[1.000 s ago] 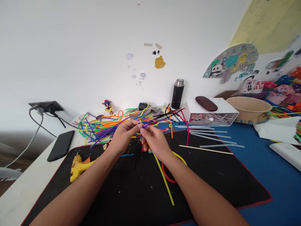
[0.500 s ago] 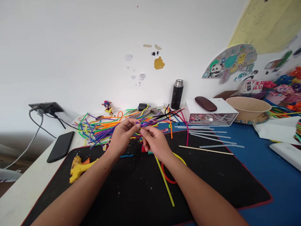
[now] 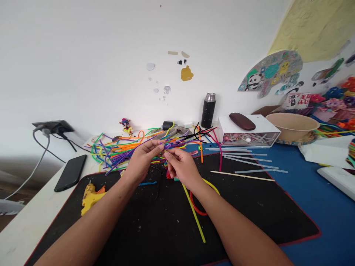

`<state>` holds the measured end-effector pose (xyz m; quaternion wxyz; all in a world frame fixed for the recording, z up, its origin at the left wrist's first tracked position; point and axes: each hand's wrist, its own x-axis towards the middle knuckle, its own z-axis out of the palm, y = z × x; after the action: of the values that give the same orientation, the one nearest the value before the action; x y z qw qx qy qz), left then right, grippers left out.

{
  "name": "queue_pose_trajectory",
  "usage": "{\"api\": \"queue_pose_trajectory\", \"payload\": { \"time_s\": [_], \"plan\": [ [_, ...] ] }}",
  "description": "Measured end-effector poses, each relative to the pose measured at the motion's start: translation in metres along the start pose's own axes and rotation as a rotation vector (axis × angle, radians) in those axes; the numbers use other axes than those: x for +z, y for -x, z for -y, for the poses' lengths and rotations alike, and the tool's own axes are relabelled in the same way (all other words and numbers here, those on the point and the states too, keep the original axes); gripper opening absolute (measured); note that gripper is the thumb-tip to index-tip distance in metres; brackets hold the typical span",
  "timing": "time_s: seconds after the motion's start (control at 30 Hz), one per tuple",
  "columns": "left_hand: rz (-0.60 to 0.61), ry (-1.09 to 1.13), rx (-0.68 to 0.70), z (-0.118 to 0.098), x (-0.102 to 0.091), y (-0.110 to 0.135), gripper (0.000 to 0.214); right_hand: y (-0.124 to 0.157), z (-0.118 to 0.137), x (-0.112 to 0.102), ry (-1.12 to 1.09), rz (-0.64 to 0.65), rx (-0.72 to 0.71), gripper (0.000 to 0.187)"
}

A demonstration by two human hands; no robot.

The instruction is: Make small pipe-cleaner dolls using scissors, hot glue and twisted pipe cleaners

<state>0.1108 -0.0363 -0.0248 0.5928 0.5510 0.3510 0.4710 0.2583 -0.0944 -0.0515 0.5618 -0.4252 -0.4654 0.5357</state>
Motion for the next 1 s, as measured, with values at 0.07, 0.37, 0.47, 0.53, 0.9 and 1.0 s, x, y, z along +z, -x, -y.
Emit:
{"api": "queue_pose_trajectory", "payload": {
  "time_s": [0.07,0.37,0.47,0.53,0.9,1.0],
  "plan": [
    [-0.003,-0.008,-0.018,0.001,-0.002,-0.001,0.03,0.0,0.0,0.0,0.009,0.002,0.002,0.036],
    [0.054,-0.067,-0.102,0.0,-0.007,-0.003,0.032,0.001,-0.001,0.0,0.036,0.005,0.014,0.036],
    [0.073,-0.075,-0.139,0.0,-0.007,-0.004,0.035,0.0,-0.002,0.0,0.047,0.007,0.015,0.036],
    [0.071,-0.089,-0.14,0.0,-0.008,-0.004,0.038,0.0,-0.003,0.0,0.053,0.013,0.014,0.035],
    [0.028,-0.164,-0.06,0.002,-0.011,-0.006,0.031,-0.001,-0.006,0.002,0.084,0.037,0.012,0.026],
    [0.0,-0.195,-0.034,0.001,-0.015,-0.008,0.03,0.0,-0.006,0.002,0.109,0.053,0.013,0.024]
  ]
}}
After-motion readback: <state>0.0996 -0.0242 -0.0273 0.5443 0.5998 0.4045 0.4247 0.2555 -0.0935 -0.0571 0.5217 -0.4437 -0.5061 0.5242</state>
